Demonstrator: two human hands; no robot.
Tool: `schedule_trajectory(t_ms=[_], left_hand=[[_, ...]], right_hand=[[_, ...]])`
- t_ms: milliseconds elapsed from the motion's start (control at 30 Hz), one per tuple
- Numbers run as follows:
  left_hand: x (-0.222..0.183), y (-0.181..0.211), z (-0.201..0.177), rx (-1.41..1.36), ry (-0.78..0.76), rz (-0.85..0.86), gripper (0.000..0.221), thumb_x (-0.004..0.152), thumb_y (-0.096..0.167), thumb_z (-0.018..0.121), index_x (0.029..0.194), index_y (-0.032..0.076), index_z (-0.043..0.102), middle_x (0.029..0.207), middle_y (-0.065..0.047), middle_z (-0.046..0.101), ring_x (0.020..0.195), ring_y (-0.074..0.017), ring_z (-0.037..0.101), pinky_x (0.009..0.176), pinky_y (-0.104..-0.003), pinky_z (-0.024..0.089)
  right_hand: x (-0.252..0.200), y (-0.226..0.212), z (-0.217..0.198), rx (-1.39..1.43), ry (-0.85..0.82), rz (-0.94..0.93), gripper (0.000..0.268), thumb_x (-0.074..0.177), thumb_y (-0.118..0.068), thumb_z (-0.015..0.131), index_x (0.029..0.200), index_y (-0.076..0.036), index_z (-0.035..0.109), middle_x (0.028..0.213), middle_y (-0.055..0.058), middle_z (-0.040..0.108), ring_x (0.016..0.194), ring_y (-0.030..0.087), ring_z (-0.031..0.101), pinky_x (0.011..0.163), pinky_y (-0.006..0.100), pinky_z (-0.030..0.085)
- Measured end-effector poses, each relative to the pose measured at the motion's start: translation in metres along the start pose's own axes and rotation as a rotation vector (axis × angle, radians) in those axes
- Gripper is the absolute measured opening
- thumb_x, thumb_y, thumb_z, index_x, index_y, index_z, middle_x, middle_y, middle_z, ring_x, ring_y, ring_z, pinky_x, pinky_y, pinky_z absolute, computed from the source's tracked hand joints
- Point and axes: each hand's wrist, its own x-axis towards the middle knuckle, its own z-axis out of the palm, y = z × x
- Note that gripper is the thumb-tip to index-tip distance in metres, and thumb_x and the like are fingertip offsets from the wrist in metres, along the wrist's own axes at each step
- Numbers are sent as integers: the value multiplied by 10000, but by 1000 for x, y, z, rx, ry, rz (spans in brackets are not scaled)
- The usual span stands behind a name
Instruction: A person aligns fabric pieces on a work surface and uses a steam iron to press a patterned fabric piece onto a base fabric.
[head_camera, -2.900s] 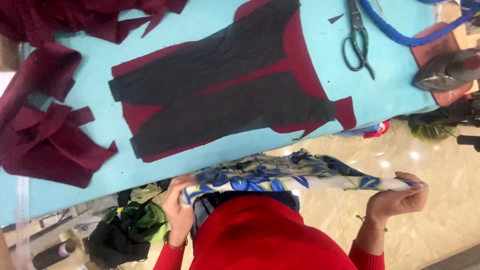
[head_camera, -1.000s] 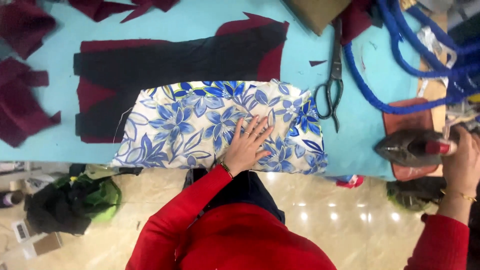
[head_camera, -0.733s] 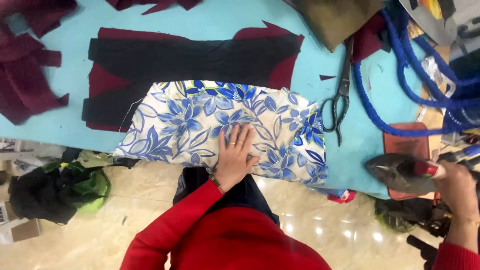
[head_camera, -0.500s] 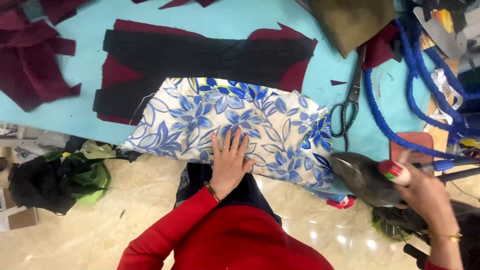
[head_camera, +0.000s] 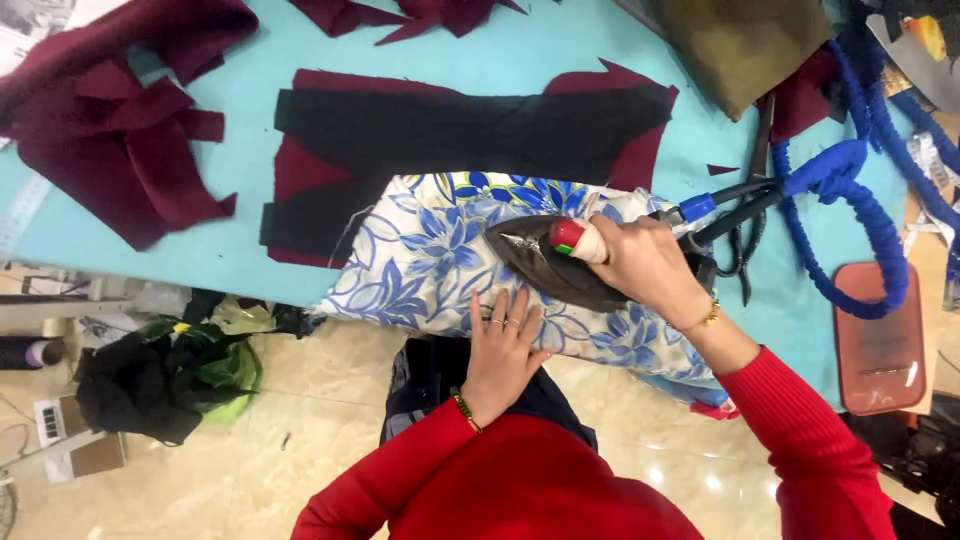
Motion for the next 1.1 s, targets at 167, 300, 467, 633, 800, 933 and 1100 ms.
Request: schedule_trajectory(t_ms=[167, 300, 467, 633, 800, 933, 1100], left_hand=[[-6, -10, -5, -33, -58, 52, 655, 900, 441, 688, 1379, 9, 578, 1482, -283, 485, 1416, -496, 380, 1145, -807, 68], [-6, -17, -16, -63, -130, 69, 614, 930, 434, 674, 1371, 13, 595, 1481, -282, 491, 1429, -482, 372, 1150, -787, 26], [-6, -20, -27, -81, -215, 112, 593, 946, 430, 658, 1363, 14, 598, 1471, -299, 486, 1440, -490, 351, 1144, -795, 13], [-7, -21, -36, -59, -280, 142, 571, 978, 442, 616, 1367, 24, 604, 1349, -305, 574, 1393, -489, 422, 1140, -793, -16], [6, -23, -36, -49, -225, 100, 516, 974, 419, 622, 1327, 42, 634, 1227, -271, 652, 1337, -463, 506, 1159, -757, 47], [20, -29, -47, 54, -76, 44, 468, 948, 403, 656, 1268, 63, 660, 1172, -226, 686, 1331, -434, 529, 1181, -701, 144], [27, -44, -56, 165, -15, -30, 560, 908, 411, 699, 1295, 12, 622, 1338, -273, 593, 1418, -486, 407, 1151, -779, 89]], right_hand=[[14, -24, -11, 19, -45, 1, 399, 830, -505, 700, 1068, -186, 676, 606, 92, 692, 679, 276, 747, 758, 392, 570], [13, -19, -11, 78, -29, -97, 611, 911, -692, 560, 1090, -114, 642, 676, 150, 713, 704, 290, 751, 786, 374, 536], [7, -14, 3, 27, 18, -137, 658, 1000, -701, 332, 1193, -132, 601, 846, 109, 731, 857, 242, 748, 839, 352, 492], [16, -33, -15, 176, -85, -68, 617, 1001, -655, 417, 1432, -225, 522, 994, 163, 731, 995, 331, 735, 858, 406, 496], [29, -38, -45, 424, -339, 52, 443, 1065, -523, 358, 1394, -262, 497, 962, 197, 765, 917, 435, 736, 846, 503, 534], [34, -39, -58, 539, -420, 53, 447, 1037, -505, 435, 1398, -247, 489, 976, 220, 771, 920, 457, 737, 848, 526, 540], [36, -38, -55, 488, -470, 79, 471, 1025, -522, 441, 1423, -270, 467, 1012, 238, 767, 942, 476, 728, 868, 559, 537]])
